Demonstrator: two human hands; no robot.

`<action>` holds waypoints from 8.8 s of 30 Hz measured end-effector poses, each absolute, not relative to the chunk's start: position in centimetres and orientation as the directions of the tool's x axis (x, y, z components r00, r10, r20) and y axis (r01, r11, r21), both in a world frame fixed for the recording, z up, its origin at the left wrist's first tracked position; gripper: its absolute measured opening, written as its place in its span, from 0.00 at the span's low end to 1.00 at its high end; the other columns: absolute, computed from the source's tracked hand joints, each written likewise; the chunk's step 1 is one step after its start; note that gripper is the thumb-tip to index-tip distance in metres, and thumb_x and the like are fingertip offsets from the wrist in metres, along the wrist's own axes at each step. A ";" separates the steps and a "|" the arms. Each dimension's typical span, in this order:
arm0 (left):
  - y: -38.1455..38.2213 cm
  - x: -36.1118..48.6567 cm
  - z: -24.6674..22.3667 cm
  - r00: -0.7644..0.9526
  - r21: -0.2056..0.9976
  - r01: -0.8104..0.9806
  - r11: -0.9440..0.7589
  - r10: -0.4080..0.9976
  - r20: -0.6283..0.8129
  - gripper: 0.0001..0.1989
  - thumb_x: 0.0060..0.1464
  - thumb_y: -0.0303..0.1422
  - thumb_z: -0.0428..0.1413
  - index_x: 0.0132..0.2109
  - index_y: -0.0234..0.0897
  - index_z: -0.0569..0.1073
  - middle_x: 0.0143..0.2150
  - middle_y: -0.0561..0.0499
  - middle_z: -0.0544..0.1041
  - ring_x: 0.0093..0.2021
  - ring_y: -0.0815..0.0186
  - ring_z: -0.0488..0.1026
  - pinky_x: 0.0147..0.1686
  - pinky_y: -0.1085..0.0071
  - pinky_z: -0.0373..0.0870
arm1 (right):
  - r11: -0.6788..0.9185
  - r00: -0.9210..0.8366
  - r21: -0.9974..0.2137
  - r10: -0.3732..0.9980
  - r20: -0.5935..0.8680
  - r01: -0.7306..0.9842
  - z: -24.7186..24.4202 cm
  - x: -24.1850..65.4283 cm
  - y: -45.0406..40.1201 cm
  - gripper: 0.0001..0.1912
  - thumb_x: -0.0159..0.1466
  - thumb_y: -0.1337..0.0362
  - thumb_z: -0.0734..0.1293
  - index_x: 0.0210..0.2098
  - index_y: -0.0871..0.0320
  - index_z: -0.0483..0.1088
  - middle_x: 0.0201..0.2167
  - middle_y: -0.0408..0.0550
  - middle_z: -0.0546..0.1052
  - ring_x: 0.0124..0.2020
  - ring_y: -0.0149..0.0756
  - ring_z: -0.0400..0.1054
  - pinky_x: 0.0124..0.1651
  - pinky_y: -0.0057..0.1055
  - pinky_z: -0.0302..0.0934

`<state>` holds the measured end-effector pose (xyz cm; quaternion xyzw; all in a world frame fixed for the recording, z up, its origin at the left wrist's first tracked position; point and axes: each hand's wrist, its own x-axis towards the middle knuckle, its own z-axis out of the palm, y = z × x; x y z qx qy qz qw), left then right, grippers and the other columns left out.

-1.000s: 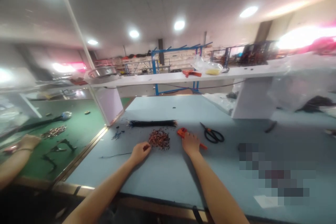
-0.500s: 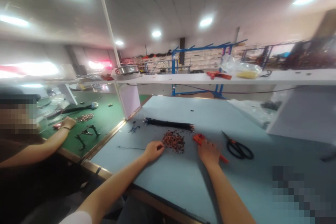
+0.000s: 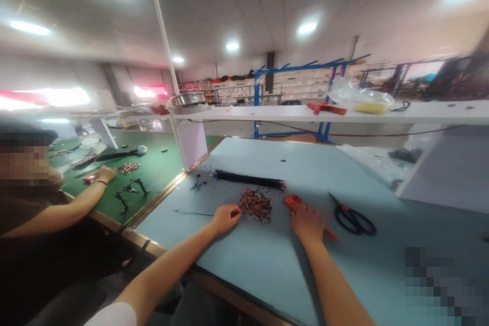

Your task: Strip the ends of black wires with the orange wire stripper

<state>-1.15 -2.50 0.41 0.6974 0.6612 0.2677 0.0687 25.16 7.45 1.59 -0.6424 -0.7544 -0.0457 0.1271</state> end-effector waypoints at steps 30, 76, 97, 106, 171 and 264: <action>-2.8 -1.0 1.0 -0.033 0.438 0.895 -0.086 0.966 0.257 0.09 0.54 0.34 0.53 0.38 0.40 0.77 0.37 0.53 0.79 0.37 0.67 0.73 0.36 0.76 0.64 | 0.210 -0.185 -0.090 0.956 0.229 0.974 1.4 25.5 7.7 0.28 0.66 0.59 0.55 0.59 0.71 0.58 0.43 0.69 0.74 0.46 0.62 0.68 0.44 0.48 0.60; -1.5 -2.8 -0.2 0.076 0.616 0.720 -0.319 0.919 0.387 0.11 0.57 0.41 0.47 0.36 0.42 0.70 0.42 0.48 0.77 0.42 0.57 0.74 0.42 0.61 0.69 | -0.585 -0.657 -0.764 0.693 -0.297 -0.272 2.0 19.7 1.2 0.24 0.43 0.67 0.77 0.40 0.63 0.73 0.38 0.50 0.76 0.42 0.40 0.71 0.52 0.43 0.61; -3.9 -1.5 2.2 -0.102 0.738 0.634 -0.231 0.921 0.376 0.04 0.54 0.30 0.52 0.34 0.36 0.72 0.29 0.53 0.72 0.28 0.71 0.67 0.30 0.75 0.64 | -0.685 -0.757 -0.698 0.565 -0.329 -0.208 3.8 19.9 -1.2 0.26 0.49 0.75 0.68 0.47 0.60 0.65 0.46 0.53 0.74 0.38 0.37 0.72 0.39 0.39 0.70; -4.3 -1.3 2.4 -0.095 0.761 0.589 -0.271 0.912 0.398 0.04 0.55 0.29 0.52 0.34 0.36 0.71 0.29 0.53 0.71 0.27 0.73 0.64 0.29 0.75 0.62 | -0.720 -0.760 -0.643 0.564 -0.323 -0.261 3.5 19.6 -1.4 0.23 0.57 0.60 0.70 0.48 0.57 0.60 0.34 0.47 0.76 0.36 0.40 0.74 0.46 0.44 0.65; -4.6 -1.2 2.6 0.048 0.585 0.658 -0.474 0.802 0.595 0.03 0.52 0.26 0.54 0.35 0.37 0.70 0.31 0.51 0.73 0.31 0.69 0.68 0.32 0.73 0.66 | -0.417 -0.655 -0.908 0.675 -0.339 0.041 4.2 18.9 -2.9 0.18 0.57 0.58 0.69 0.40 0.58 0.60 0.20 0.40 0.72 0.21 0.33 0.68 0.27 0.32 0.65; -4.0 -2.5 3.3 -0.022 0.509 0.670 -0.540 0.672 0.741 0.07 0.50 0.22 0.58 0.36 0.38 0.74 0.34 0.52 0.74 0.35 0.69 0.71 0.37 0.72 0.69 | -0.238 -0.715 -0.941 0.612 -0.339 0.241 7.1 21.7 -1.1 0.23 0.54 0.69 0.67 0.47 0.56 0.55 0.45 0.50 0.71 0.39 0.37 0.70 0.34 0.32 0.66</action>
